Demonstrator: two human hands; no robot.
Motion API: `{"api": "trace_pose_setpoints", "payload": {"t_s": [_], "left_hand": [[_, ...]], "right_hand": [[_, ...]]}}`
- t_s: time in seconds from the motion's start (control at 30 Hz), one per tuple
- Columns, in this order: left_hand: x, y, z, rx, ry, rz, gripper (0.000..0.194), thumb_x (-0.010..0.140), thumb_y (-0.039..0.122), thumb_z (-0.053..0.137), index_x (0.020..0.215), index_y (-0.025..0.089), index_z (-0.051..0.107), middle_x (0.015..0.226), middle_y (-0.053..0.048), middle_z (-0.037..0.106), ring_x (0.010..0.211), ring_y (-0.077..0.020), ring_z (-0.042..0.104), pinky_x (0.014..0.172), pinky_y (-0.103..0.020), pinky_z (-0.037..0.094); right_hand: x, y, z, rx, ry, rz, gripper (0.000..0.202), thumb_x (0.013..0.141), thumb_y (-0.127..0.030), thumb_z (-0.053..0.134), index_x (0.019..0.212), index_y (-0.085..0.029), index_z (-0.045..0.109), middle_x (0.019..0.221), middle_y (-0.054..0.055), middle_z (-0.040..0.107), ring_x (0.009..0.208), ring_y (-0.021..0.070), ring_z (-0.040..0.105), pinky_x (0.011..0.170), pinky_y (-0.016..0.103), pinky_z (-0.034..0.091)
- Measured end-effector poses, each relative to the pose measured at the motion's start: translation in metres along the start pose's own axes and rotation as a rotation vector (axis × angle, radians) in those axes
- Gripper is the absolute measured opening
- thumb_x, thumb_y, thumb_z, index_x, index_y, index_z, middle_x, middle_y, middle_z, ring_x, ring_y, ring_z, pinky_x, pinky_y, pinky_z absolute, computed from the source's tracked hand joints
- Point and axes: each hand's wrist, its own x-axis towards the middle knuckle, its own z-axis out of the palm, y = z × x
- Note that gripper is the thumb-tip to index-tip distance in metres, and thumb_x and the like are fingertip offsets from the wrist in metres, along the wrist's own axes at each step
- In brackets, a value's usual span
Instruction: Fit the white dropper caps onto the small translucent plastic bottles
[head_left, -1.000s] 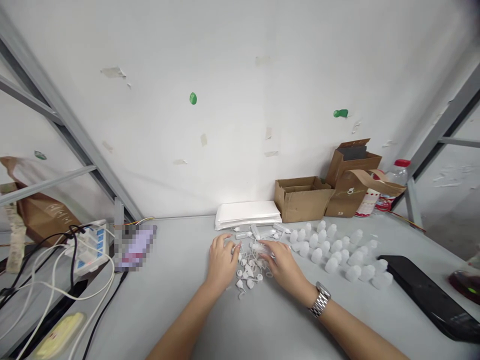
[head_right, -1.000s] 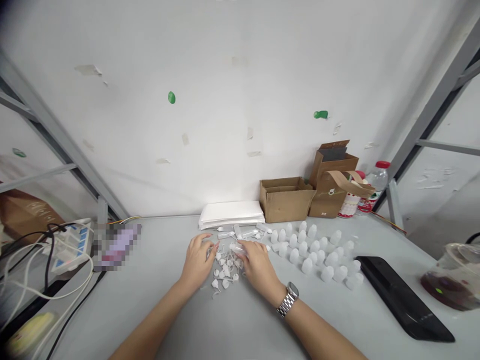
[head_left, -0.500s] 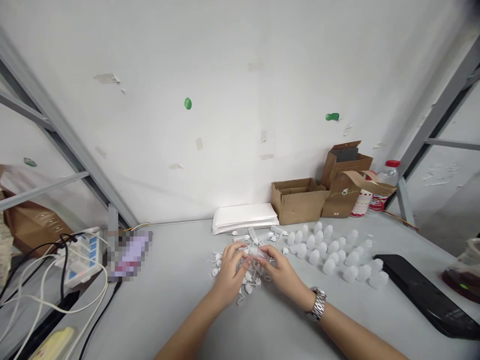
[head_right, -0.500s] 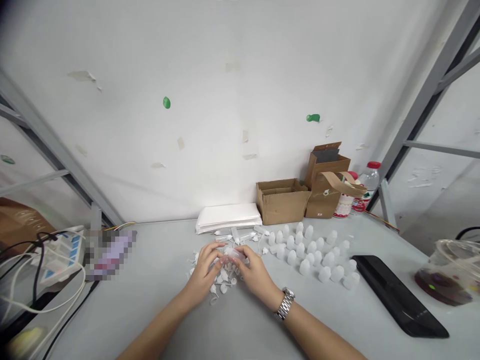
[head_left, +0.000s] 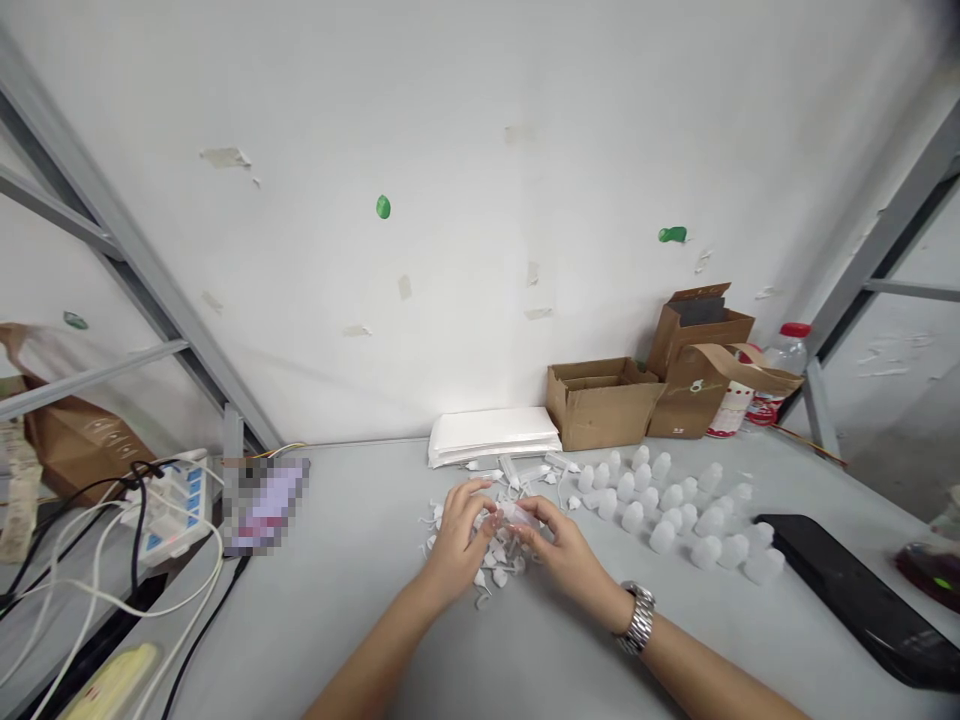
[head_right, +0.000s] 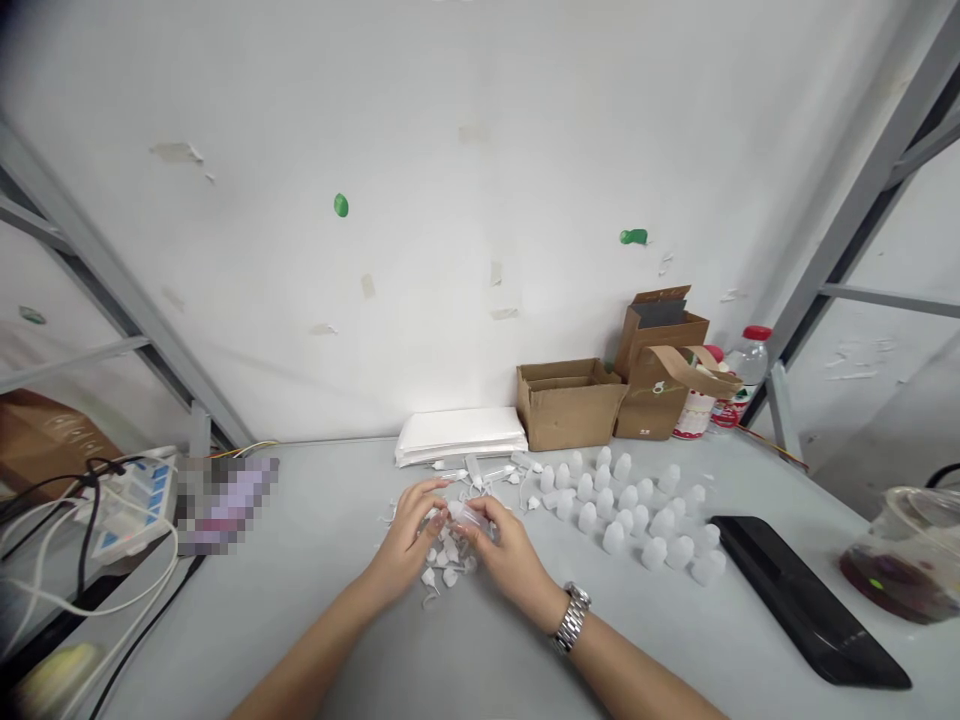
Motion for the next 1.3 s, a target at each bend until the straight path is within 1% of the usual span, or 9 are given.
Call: {"api": "trace_pose_setpoints", "payload": {"t_s": [0.1,0.3,0.43,0.63,0.83,0.93,1.03,1.23,1.3], "left_hand": [[0.000,0.001,-0.001,-0.026,-0.065,0.038,0.026,0.088,0.036,0.034,0.081,0.023,0.056,0.118,-0.005,0.049,0.118,-0.0208,0.036,0.099,-0.041,0.030],[0.000,0.001,0.003,-0.086,-0.071,0.021,0.026,0.088,0.036,0.034,0.091,0.022,0.055,0.114,-0.007,0.051,0.114,-0.0206,0.038,0.099,-0.042,0.030],[0.002,0.004,0.001,-0.163,-0.075,-0.001,0.029,0.086,0.037,0.038,0.074,0.021,0.059,0.112,-0.007,0.053,0.114,-0.0218,0.039,0.099,-0.041,0.027],[0.006,0.002,-0.009,-0.702,-0.043,-0.277,0.036,0.079,0.041,0.048,0.054,0.017,0.055,0.124,-0.006,0.049,0.114,-0.0246,0.042,0.094,-0.038,0.032],[0.008,0.007,-0.015,-1.032,-0.052,-0.391,0.032,0.073,0.035,0.058,0.047,0.016,0.053,0.116,-0.008,0.057,0.126,-0.0258,0.026,0.100,-0.037,0.023],[0.008,0.011,-0.019,-1.056,-0.101,-0.399,0.034,0.072,0.035,0.060,0.046,0.016,0.052,0.122,-0.006,0.051,0.126,-0.0270,0.026,0.100,-0.038,0.024],[0.007,0.012,-0.021,-1.013,-0.221,-0.327,0.033,0.073,0.037,0.059,0.048,0.016,0.053,0.126,-0.007,0.047,0.124,-0.0277,0.029,0.100,-0.038,0.025],[0.001,0.013,-0.019,-0.763,-0.512,-0.137,0.037,0.079,0.042,0.050,0.053,0.016,0.056,0.124,-0.008,0.046,0.123,-0.0266,0.032,0.101,-0.040,0.025],[0.001,0.012,-0.021,-0.685,-0.556,-0.098,0.037,0.080,0.043,0.048,0.053,0.018,0.055,0.122,-0.007,0.048,0.123,-0.0258,0.032,0.100,-0.040,0.028]], "right_hand": [[0.001,0.000,-0.001,0.076,0.012,-0.005,0.021,0.084,-0.038,0.046,0.091,-0.020,0.053,0.087,0.002,0.058,0.079,0.0163,0.054,0.071,0.028,0.043],[-0.001,0.001,0.000,0.098,-0.027,-0.019,0.024,0.086,-0.040,0.043,0.090,-0.019,0.054,0.080,0.001,0.058,0.074,0.0152,0.054,0.070,0.027,0.043],[-0.002,0.004,0.001,0.063,-0.024,-0.033,0.024,0.087,-0.039,0.041,0.091,-0.019,0.054,0.083,0.002,0.058,0.075,0.0153,0.054,0.070,0.027,0.044],[-0.001,0.003,-0.004,-0.184,-0.068,-0.110,0.022,0.087,-0.036,0.041,0.093,-0.018,0.053,0.086,0.005,0.060,0.082,0.0184,0.054,0.075,0.032,0.043],[0.001,-0.009,-0.015,-0.499,-0.031,-0.335,0.014,0.086,-0.025,0.045,0.094,-0.017,0.053,0.084,0.006,0.061,0.084,0.0200,0.053,0.077,0.035,0.042],[-0.002,-0.015,-0.021,-0.638,-0.024,-0.458,0.014,0.088,-0.021,0.041,0.097,-0.016,0.051,0.078,0.005,0.062,0.075,0.0187,0.053,0.079,0.038,0.040],[-0.010,-0.021,-0.026,-0.788,-0.025,-0.538,0.022,0.089,-0.017,0.038,0.109,-0.015,0.047,0.081,0.006,0.061,0.075,0.0185,0.053,0.081,0.040,0.038],[-0.038,-0.031,-0.044,-0.968,-0.106,-0.536,0.021,0.089,-0.016,0.035,0.102,-0.015,0.052,0.074,0.003,0.056,0.065,0.0150,0.050,0.088,0.043,0.035],[-0.046,-0.031,-0.058,-0.988,-0.136,-0.511,0.021,0.089,-0.017,0.035,0.100,-0.016,0.053,0.074,0.003,0.055,0.066,0.0154,0.050,0.091,0.044,0.033]]}}
